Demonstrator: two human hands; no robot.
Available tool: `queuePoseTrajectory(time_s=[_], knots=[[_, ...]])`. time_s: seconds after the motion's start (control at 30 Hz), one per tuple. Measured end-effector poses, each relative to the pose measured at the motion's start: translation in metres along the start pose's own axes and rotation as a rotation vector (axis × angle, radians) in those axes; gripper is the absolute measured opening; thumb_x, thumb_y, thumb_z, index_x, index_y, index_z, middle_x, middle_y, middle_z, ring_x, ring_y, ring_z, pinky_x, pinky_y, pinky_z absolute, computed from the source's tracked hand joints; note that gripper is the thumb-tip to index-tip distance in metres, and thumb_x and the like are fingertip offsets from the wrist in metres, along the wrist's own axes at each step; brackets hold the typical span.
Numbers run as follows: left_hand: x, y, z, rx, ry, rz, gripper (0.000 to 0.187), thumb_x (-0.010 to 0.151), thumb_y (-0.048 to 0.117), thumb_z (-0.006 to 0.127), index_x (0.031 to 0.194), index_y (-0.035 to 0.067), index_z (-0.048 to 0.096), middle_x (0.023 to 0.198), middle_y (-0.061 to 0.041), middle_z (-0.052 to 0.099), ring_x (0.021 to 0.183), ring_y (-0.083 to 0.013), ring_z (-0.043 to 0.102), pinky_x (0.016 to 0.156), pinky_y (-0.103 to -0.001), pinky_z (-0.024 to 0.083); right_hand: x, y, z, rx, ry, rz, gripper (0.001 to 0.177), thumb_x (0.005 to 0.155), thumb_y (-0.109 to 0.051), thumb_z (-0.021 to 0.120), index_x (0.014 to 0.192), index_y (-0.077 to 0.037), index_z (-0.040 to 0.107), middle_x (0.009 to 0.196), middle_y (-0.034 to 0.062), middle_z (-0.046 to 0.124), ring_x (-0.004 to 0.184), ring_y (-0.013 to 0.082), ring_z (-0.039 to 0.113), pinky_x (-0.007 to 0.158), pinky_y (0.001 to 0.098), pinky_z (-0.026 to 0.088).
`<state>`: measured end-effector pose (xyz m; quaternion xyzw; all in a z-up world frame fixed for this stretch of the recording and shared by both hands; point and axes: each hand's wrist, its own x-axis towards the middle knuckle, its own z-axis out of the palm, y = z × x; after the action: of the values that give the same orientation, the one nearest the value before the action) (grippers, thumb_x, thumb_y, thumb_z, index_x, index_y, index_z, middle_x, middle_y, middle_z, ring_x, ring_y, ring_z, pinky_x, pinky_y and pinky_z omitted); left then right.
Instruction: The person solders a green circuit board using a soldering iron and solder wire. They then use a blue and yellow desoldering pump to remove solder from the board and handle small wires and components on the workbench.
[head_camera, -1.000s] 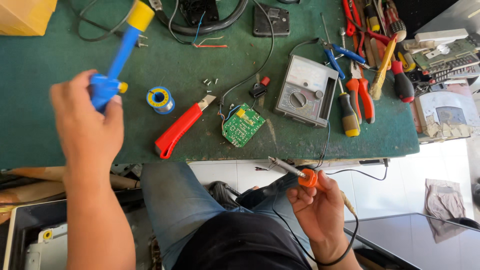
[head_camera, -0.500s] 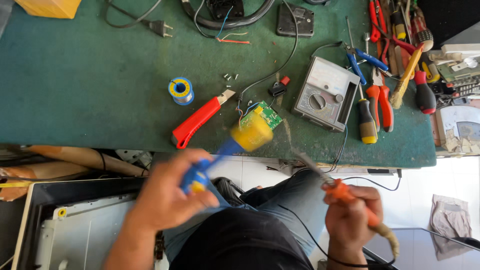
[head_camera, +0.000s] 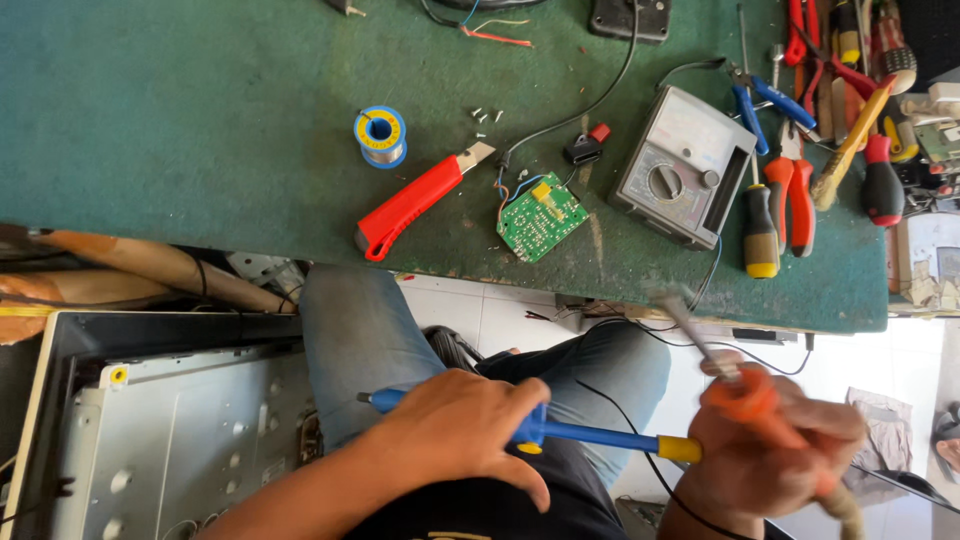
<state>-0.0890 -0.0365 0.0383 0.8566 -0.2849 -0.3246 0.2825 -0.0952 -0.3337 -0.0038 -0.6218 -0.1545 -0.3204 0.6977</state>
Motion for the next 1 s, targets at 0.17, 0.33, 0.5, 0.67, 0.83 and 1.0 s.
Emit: queuePoseTrajectory(time_s=[0.17,0.33,0.5,0.67,0.83,1.0], knots=[[0.019,0.032,0.005,0.138,0.044,0.147,0.1,0.066,0.088,0.057,0.121,0.004,0.048,0.096,-0.017,0.077,0.085,-0.05,0.073,0.068,-0.063,0.055,0.006,-0.046,0.075,0.043,-0.207,0.071,0.041,0.11,-0.053,0.072,0.11,-0.015,0.057,0.099,0.0045,0.073,0.08,0.0256,0.072,0.081,0.0465,0.064],[0.028,0.042,0.016,0.155,0.281,0.257,0.092,0.065,0.086,0.063,0.106,0.005,0.05,0.075,-0.012,0.073,0.069,-0.046,0.073,0.052,-0.06,0.054,0.002,-0.038,0.065,0.004,-0.156,0.086,0.053,0.11,-0.065,0.07,0.112,-0.015,0.052,0.083,0.009,0.069,0.077,0.0247,0.071,0.09,0.0511,0.063],[0.019,0.009,-0.035,-0.044,0.064,0.052,0.091,0.069,0.08,0.068,0.127,0.012,0.049,0.102,-0.017,0.076,0.092,-0.0477,0.071,0.072,-0.06,0.052,0.03,0.016,-0.039,0.097,0.022,0.037,0.034,0.114,-0.051,0.058,0.132,-0.024,0.049,0.127,-0.0022,0.064,0.127,0.024,0.07,0.098,0.0566,0.066],[-0.011,-0.031,-0.054,-0.445,0.329,-0.172,0.084,0.072,0.073,0.076,0.139,0.029,0.052,0.1,0.0,0.08,0.086,-0.0224,0.079,0.078,-0.04,0.057,0.049,0.017,-0.023,-0.232,0.045,-0.036,0.034,0.108,-0.022,0.068,0.124,-0.013,0.04,0.108,0.0211,0.059,0.085,0.0377,0.069,0.082,0.0465,0.067],[-0.008,-0.037,-0.058,-1.329,0.876,0.594,0.076,0.103,0.068,0.066,0.141,0.006,0.044,0.067,-0.006,0.046,0.047,-0.0089,0.037,0.044,-0.024,0.035,0.039,0.04,0.015,-0.1,-0.166,-0.105,0.017,0.103,-0.024,0.067,0.103,-0.01,0.057,0.077,0.0119,0.066,0.064,0.021,0.068,0.073,0.0391,0.059],[-0.002,-0.023,-0.072,-1.333,1.058,0.595,0.081,0.097,0.078,0.069,0.137,0.011,0.045,0.068,-0.005,0.045,0.047,-0.0117,0.038,0.044,-0.026,0.036,0.026,0.047,0.049,-0.011,-0.074,0.293,0.012,0.097,-0.014,0.068,0.101,-0.005,0.061,0.073,0.0153,0.065,0.072,0.0299,0.073,0.088,0.0435,0.065]])
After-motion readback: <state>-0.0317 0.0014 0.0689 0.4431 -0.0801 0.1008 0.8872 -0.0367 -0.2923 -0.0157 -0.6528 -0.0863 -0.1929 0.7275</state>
